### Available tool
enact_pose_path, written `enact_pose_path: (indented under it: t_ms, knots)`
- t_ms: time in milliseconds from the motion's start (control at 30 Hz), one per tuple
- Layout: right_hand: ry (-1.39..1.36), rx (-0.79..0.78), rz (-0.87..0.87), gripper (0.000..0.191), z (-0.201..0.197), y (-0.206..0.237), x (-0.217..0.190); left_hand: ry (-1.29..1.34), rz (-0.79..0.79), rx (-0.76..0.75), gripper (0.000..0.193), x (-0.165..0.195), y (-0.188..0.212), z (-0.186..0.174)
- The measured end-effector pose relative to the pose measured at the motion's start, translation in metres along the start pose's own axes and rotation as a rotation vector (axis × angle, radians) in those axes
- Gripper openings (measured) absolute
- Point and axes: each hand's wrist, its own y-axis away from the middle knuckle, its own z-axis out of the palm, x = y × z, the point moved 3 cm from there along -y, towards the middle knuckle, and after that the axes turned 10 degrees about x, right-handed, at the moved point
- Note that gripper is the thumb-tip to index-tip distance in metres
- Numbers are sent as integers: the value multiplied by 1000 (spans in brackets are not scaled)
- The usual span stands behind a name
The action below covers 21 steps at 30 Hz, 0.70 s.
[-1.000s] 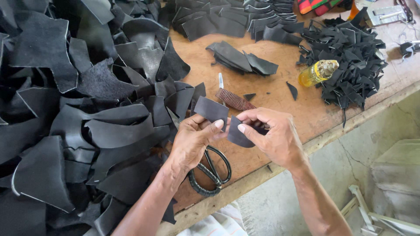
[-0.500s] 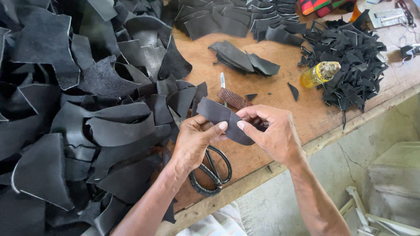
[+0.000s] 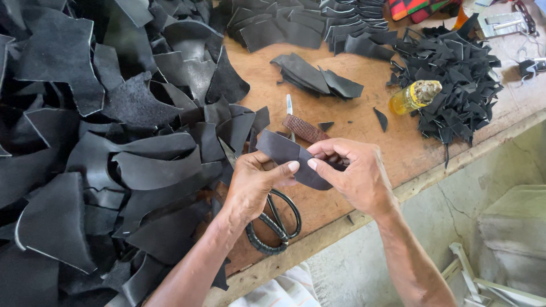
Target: The person marks a piece of black leather with a white marker, then uses shears to cut the leather into a curved shape. The cut piece is folded and placed into a growing stack of similar pieces on the table.
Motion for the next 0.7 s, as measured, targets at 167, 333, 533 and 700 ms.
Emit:
enact_pose_path:
  t_ms: [167, 333, 533, 700]
  knots:
    - [-42, -28, 18, 20, -1, 2, -1, 14, -69, -35, 19, 4, 3, 1]
    - [-38, -27, 61, 17, -2, 4, 0, 2, -90, -51, 17, 4, 2, 2]
    - [16, 4, 110, 14, -1, 5, 0, 27, -129, -54, 17, 4, 4, 2]
    - [24, 0, 48, 13, -2, 4, -6, 46, -172, -86, 19, 9, 5, 1]
